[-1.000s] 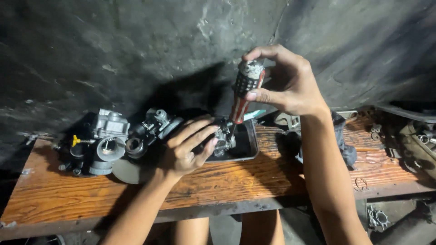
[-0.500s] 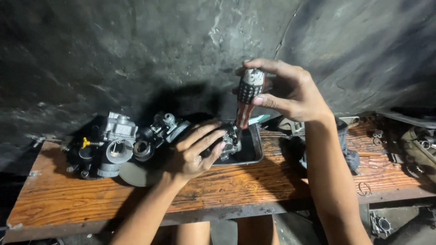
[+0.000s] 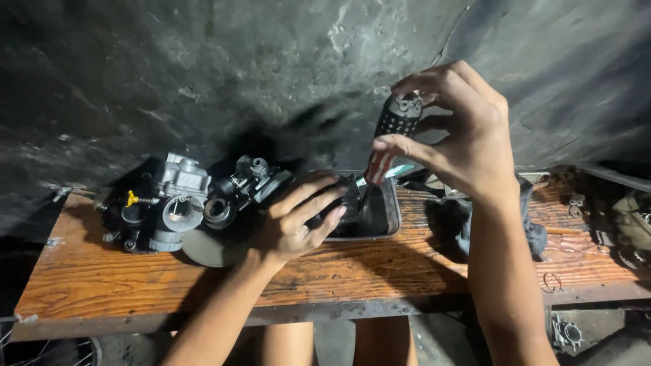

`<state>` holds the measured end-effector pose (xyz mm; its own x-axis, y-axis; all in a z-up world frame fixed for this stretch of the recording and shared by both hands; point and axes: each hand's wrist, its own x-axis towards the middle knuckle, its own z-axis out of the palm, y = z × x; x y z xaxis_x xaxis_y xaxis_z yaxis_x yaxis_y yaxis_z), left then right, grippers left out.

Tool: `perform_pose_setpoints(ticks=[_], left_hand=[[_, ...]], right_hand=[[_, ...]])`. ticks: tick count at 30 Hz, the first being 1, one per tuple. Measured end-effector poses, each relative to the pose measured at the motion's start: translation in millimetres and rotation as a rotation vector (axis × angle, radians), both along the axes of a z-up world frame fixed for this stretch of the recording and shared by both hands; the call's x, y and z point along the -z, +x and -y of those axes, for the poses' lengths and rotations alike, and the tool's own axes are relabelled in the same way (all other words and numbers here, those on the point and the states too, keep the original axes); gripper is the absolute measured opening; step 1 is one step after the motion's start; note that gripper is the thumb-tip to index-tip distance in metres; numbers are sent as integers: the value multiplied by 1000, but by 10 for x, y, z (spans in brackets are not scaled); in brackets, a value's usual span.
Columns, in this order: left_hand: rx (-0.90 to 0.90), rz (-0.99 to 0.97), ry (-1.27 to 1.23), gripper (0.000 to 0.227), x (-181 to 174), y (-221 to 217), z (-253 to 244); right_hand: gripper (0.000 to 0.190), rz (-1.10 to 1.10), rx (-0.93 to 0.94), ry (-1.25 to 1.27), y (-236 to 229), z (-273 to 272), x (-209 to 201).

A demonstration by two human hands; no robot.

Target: The person cleans a carburetor component using a toothbrush and a screwdriver. They scrub the exterior and interior surfaces of the part, which is held over a small metal tray, and use the screwdriver to manipulate internal components.

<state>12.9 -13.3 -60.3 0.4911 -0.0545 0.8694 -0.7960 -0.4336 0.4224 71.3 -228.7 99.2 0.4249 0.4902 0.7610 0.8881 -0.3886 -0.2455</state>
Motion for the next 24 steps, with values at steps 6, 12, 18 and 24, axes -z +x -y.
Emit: perform_pose_setpoints(ticks=[6, 12, 18, 24], left_hand=[[-66, -25, -5, 28, 14, 0, 9], [-202, -45, 138, 45, -141, -30, -57], [-59, -76, 105, 40, -183, -24, -69], [32, -78, 87, 34, -208, -40, 4]], right_hand=[[51, -52, -134, 3, -31, 34, -40], [52, -100, -120, 28, -78, -5, -45], [53, -99, -177, 35, -21, 64, -39], [50, -169, -216, 17, -61, 61, -60]])
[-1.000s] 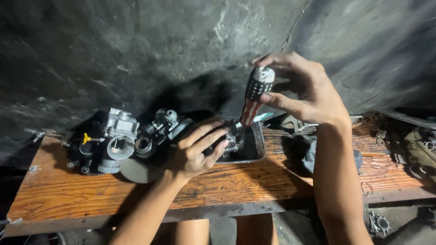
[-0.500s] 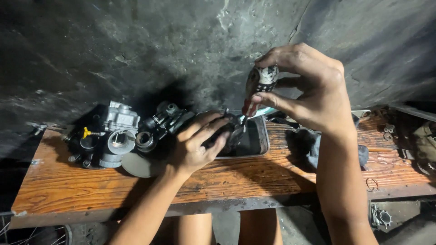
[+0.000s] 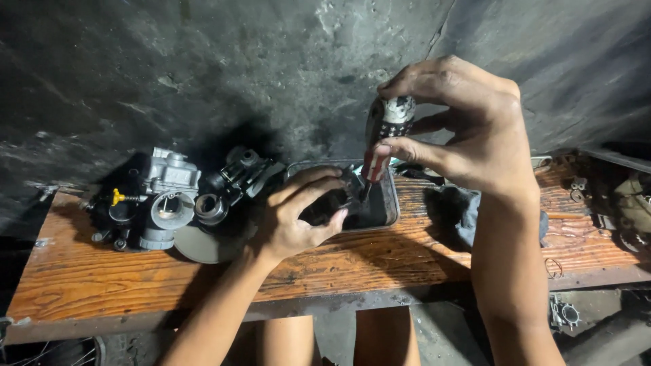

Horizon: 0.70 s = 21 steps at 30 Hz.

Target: The person cleans a carburetor component using a toothbrush and a screwdriver. They scrub the exterior and interior surfaces of the part, which is held over a small metal tray, and use the screwdriver to manipulate internal components.

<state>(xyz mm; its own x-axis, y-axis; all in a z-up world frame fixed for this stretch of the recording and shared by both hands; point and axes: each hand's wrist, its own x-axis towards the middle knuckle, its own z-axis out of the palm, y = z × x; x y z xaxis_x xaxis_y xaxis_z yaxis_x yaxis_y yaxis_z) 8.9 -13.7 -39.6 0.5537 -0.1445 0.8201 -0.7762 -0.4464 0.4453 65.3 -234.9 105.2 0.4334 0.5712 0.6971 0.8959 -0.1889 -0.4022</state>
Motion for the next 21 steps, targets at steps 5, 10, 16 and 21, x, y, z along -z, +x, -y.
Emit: perform_pose_setpoints(ticks=[5, 10, 16, 21], left_hand=[[24, -47, -81, 38, 84, 23, -15], [39, -37, -107, 39, 81, 7, -13], [25, -54, -71, 37, 74, 6, -20], [16, -48, -54, 38, 85, 5, -25]], right_hand=[[52, -14, -17, -21, 21, 40, 11], [50, -66, -63, -65, 55, 74, 17], [53, -220, -307, -122, 198, 176, 60], [48, -215, -180, -25, 133, 150, 26]])
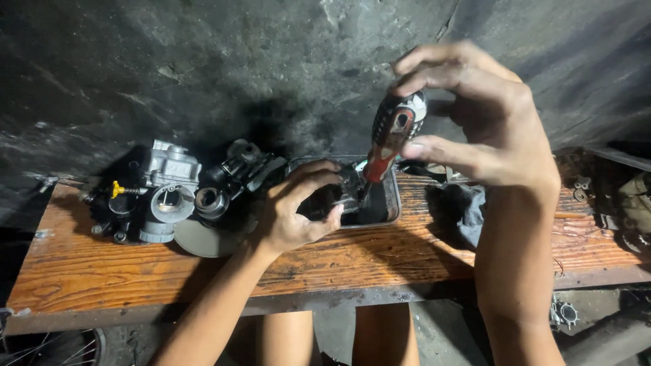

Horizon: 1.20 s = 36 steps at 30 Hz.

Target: The person cleans a carburetor component using a toothbrush and a screwdriver. They scrub the exterior and interior surfaces of the part, which is held over a small metal tray, and use the screwdriver to manipulate internal components.

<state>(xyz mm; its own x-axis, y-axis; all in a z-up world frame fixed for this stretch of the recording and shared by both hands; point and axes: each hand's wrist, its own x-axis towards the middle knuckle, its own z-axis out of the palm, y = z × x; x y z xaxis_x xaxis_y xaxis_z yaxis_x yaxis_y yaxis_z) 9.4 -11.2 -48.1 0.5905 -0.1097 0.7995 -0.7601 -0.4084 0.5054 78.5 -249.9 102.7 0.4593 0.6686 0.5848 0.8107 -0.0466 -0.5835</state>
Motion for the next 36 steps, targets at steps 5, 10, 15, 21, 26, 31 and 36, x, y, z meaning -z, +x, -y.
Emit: perform_pose_setpoints(ticks=[5, 10, 15, 21, 26, 31, 36], left_hand=[[-36, -1, 6, 38, 15, -10, 6], [-13, -2, -13, 40, 62, 20, 23], [-1, -20, -2, 36, -10, -21, -8], [-23, -19, 11, 41, 59, -1, -4], [-11, -8, 10, 39, 55, 7, -7], [-5, -3, -1, 39, 61, 13, -7], [-1, 15, 3, 39, 85, 30, -9]], right_hand=[[46, 82, 123, 28, -13, -25, 25], [44, 26, 110, -28, -4, 62, -11], [48, -29, -32, -83, 43, 127, -11], [44, 153, 165, -19, 2, 23, 10], [46, 123, 120, 12, 40, 78, 18], [41, 65, 112, -1, -7, 102, -9], [46, 144, 105, 2, -41, 19, -24]])
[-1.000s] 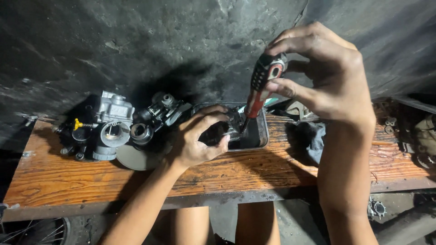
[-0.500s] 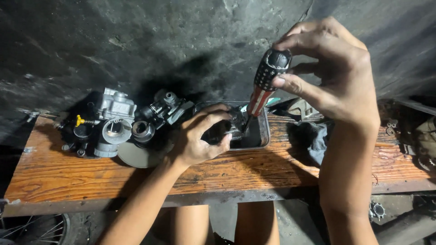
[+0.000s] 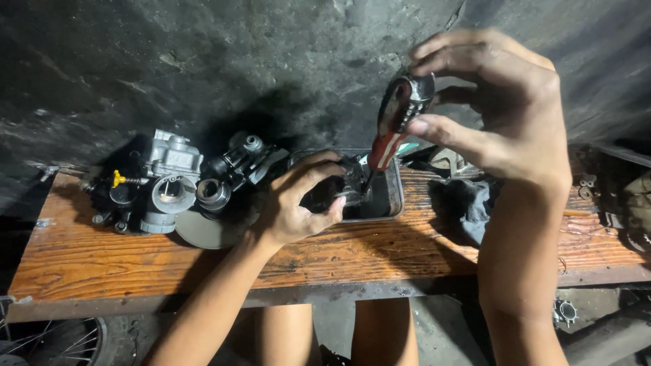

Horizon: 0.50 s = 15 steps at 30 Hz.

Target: The person cleans a carburetor component using a toothbrush and a screwdriver. They scrub the exterior and interior surfaces of the part, which is held over a small metal tray, and use the screwdriver to manipulate internal components.

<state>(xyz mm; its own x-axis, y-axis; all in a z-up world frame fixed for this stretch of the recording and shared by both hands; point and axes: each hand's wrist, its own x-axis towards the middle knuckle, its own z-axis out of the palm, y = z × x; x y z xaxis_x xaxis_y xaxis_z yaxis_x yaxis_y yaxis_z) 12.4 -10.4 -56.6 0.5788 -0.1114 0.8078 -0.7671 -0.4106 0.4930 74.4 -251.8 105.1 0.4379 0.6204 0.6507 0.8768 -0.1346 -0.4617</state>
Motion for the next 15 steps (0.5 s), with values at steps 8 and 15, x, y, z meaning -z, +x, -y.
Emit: perform_pose_setpoints(ticks=[8, 15], left_hand=[[10, -21, 0, 39, 0, -9, -6], [-11, 10, 8, 39, 26, 6, -3]], right_hand=[[42, 40, -11, 33, 72, 54, 49], [47, -36, -28, 31, 49, -29, 52]])
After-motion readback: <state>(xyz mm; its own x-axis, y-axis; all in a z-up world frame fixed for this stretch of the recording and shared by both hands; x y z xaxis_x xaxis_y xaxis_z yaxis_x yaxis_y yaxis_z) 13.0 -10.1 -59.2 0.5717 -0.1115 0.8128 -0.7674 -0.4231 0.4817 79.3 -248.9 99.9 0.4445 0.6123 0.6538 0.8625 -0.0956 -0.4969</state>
